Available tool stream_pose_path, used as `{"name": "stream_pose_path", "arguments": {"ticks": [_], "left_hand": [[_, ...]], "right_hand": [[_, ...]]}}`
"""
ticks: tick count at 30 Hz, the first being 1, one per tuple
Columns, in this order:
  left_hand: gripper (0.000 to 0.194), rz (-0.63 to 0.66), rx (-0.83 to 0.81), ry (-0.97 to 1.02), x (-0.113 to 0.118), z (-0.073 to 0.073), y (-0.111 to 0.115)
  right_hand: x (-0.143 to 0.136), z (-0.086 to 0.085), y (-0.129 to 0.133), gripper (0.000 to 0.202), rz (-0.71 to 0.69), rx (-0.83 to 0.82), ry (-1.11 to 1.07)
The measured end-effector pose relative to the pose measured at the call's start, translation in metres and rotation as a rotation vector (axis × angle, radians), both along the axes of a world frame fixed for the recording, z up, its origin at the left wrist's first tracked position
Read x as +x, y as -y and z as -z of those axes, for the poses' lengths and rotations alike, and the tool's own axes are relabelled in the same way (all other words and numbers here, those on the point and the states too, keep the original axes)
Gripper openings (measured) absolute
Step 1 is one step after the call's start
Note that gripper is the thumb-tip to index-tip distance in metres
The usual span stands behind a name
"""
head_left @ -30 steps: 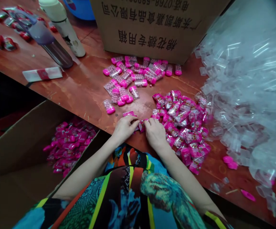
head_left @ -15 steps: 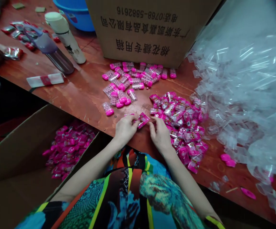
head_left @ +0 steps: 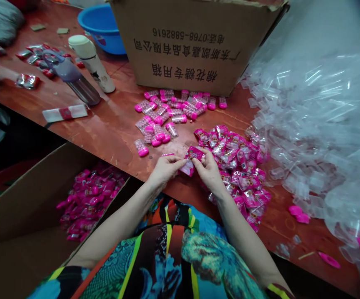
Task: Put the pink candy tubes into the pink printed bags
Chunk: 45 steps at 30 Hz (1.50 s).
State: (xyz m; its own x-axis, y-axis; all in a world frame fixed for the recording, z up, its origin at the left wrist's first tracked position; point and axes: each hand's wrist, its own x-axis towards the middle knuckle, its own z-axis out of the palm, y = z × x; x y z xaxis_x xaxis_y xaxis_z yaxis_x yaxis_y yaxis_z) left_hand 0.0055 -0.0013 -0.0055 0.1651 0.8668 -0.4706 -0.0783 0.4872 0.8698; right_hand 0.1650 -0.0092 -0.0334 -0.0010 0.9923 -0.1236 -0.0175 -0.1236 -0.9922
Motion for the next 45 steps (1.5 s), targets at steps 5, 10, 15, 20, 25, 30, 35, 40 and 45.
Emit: {"name": "stream_pose_path", "arguments": {"ticks": [5,10,15,20,25,30,35,40,45], "left_hand": [[0.026,-0.006,0.161,-0.211,-0.005,0.018,-0.005],[0.017,0.145,0.449,-0.645,-0.008,0.027,-0.005],[0.038,-0.078,0.598,-0.677,-0.001,0.008,-0.002],[0.034,0.051,0.287,-0.083,0.003,0.001,-0.013],[0.036,-0.141,0.107,0.083,0.009,0.005,-0.020],[0.041,-0.204,0.017,0.189,0.015,0.005,-0.028],[0.043,-0.166,-0.050,0.213,0.012,0.008,-0.040],[0.041,-0.159,-0.083,0.218,0.006,0.007,-0.050],[0.032,-0.111,-0.163,0.271,-0.018,0.008,-0.057]], "right_hand": [[0.001,0.004,-0.009,0.022,0.130,0.077,0.254],[0.005,0.000,-0.022,0.027,0.159,-0.020,0.229],[0.017,-0.011,-0.025,0.027,0.020,-0.031,0.239],[0.017,-0.020,-0.021,0.021,-0.186,0.106,0.304],[-0.008,-0.012,-0.028,0.021,-0.045,0.096,0.002],[-0.023,-0.009,-0.041,0.019,0.078,0.096,-0.043],[-0.021,-0.015,-0.048,0.019,0.018,0.222,0.272],[-0.020,-0.015,-0.055,0.020,-0.094,0.278,0.420],[-0.015,-0.022,-0.087,0.020,-0.287,0.285,0.650]]}}
